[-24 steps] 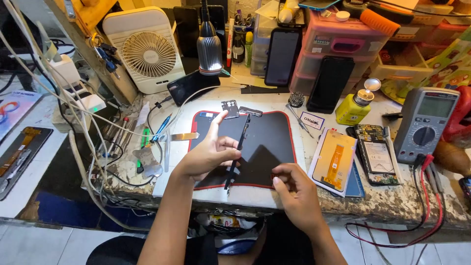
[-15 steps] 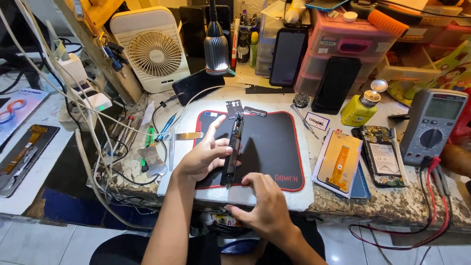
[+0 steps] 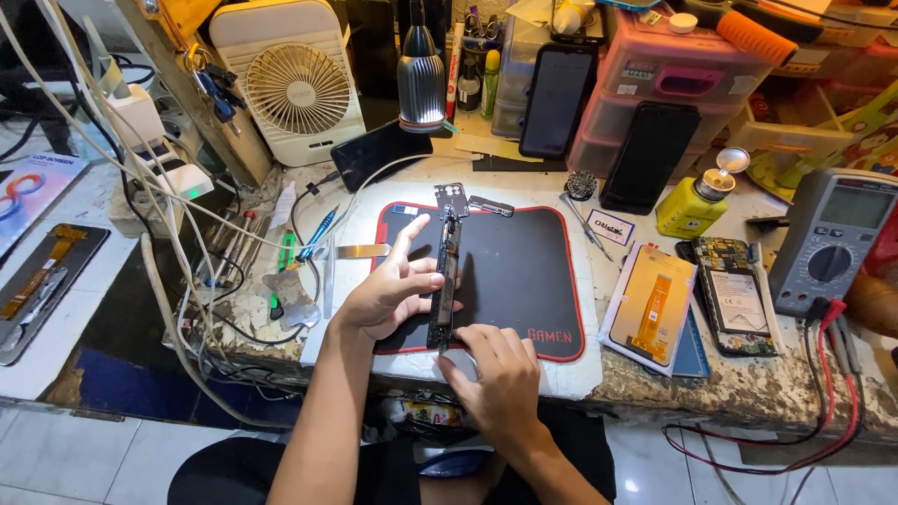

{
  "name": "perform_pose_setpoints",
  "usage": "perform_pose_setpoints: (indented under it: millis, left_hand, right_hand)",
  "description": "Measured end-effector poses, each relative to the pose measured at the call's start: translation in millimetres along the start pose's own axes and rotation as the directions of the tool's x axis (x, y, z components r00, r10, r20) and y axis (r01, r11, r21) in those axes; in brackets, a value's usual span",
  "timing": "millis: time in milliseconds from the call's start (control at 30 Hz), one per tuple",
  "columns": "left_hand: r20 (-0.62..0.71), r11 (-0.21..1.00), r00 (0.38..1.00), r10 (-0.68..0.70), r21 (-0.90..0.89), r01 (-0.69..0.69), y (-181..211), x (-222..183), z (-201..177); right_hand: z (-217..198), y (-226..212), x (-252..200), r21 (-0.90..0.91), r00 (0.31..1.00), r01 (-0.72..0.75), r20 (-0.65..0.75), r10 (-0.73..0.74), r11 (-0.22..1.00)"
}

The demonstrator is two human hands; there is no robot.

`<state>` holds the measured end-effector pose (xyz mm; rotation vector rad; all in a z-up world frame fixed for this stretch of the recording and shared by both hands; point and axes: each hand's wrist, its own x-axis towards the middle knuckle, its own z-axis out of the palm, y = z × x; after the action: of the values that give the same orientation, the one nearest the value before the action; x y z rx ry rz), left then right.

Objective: Preparing a new mobile phone screen for installation by removing protective films and inspecting the component.

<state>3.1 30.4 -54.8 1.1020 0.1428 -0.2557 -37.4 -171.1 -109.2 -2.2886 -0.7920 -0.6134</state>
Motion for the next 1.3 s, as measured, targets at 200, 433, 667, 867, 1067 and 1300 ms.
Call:
perform_pose_setpoints:
  millis: [200,433,667,867,1067,1300]
  left_hand:
    - [0.001,1.0,1.0,0.022,-0.012,-0.022,2.4,-4.0,3.1]
    - [0.066,0.981,0.991,0.117,-0.164,-0.105,-9.3,-0.9,-2.4]
    - [0.124,0.955,0.978,0.166,-0.269,-0.128,-11.8,1.9,1.8]
    - [0.058,0.962,0.99,0.131,-0.247,-0.113,-17.2,6.3,-0.6]
    - [0.047,0.941,0.991,0.124,-0.322,-0.103,-21.4,7.1,1.1]
    - [-0.04,0.942,0.99,0.134,-0.304,-0.14,-18.2,7.5,1.9]
  right_hand:
    - [-14.1,-3.7,9.5,0.211,0.99,-0.138,0.042,0.132,0.968]
    - [-24.7,16.1,17.0,0.432,0.85,-0.527,0.286,0.442,0.732]
    - [-33.0,30.3,26.4,0.572,0.848,-0.521,0.434,0.305,0.634]
    - [-36.5,30.5,29.9,0.59,0.855,-0.505,0.439,0.275,0.63]
    - [-35.6,33.2,28.4,0.562,0.859,-0.49,0.443,0.258,0.666]
    - [-35.3,27.5,24.8,0.562,0.872,-0.461,0.43,0.234,0.686]
